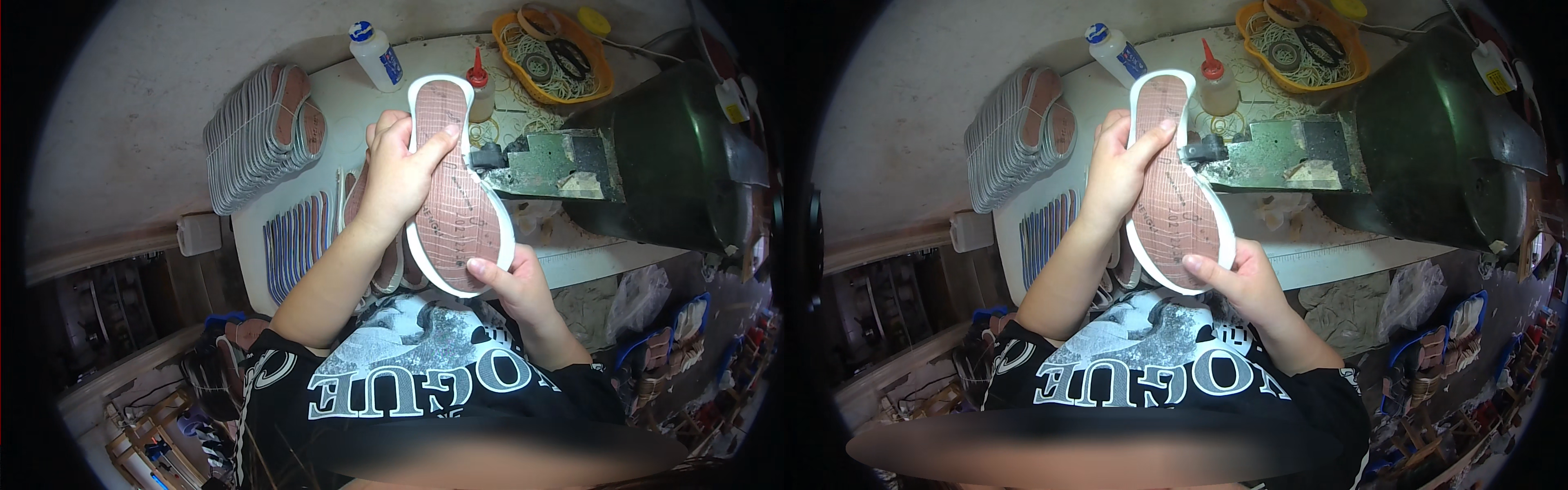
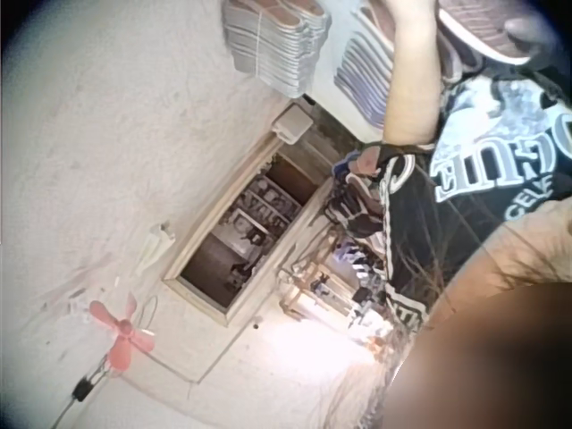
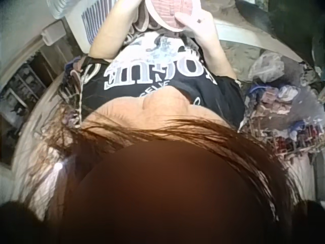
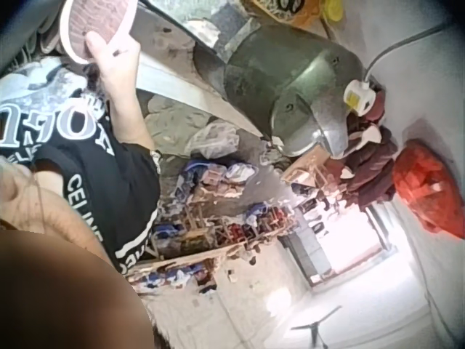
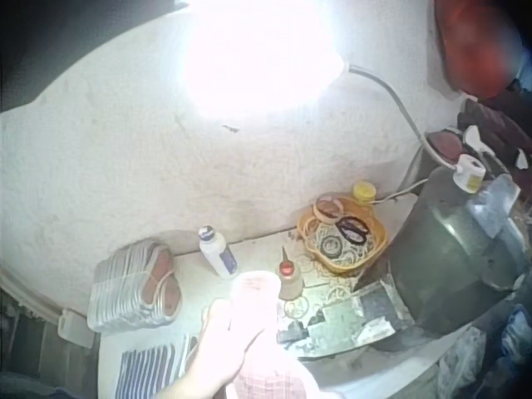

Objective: Stitch shoe insoles and outsoles together manually.

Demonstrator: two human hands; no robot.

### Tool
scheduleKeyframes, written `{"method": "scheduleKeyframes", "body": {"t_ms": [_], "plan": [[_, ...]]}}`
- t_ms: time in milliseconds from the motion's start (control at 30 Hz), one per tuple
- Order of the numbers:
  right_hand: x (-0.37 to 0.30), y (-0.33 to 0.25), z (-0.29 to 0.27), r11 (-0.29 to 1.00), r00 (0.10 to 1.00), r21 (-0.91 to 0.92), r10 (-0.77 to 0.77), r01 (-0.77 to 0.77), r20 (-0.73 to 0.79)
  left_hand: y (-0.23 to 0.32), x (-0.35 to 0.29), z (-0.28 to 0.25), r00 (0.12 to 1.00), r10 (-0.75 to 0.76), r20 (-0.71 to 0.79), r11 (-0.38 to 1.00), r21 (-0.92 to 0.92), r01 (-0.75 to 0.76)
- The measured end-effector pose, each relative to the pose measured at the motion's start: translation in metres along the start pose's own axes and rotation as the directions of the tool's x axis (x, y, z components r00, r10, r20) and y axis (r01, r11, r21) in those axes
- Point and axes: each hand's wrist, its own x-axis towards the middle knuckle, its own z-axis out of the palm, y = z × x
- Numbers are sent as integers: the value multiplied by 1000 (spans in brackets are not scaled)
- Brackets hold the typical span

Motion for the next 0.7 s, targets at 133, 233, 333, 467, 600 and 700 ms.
{"method": "scheduleKeyframes", "body": {"t_ms": [133,233,333,467,600,700], "plan": [[1,4,4,980,977,5,196,-197,87,0,6,1,997,-74,29,995,-60,76],[-1,-1,14,975,977,70,208,-211,48,-11,13,-1,985,-142,102,979,-133,155],[3,1,25,975,989,163,147,-148,17,-21,24,-10,959,-209,193,958,-158,240],[15,4,30,972,994,208,111,-106,-10,-25,40,-13,976,-155,152,988,32,151],[28,-4,34,976,994,196,103,-95,-29,-6,53,-29,938,269,218,896,300,-327],[40,-4,37,982,1000,186,19,-16,-17,12,76,-49,396,418,818,738,-51,-673]]}}
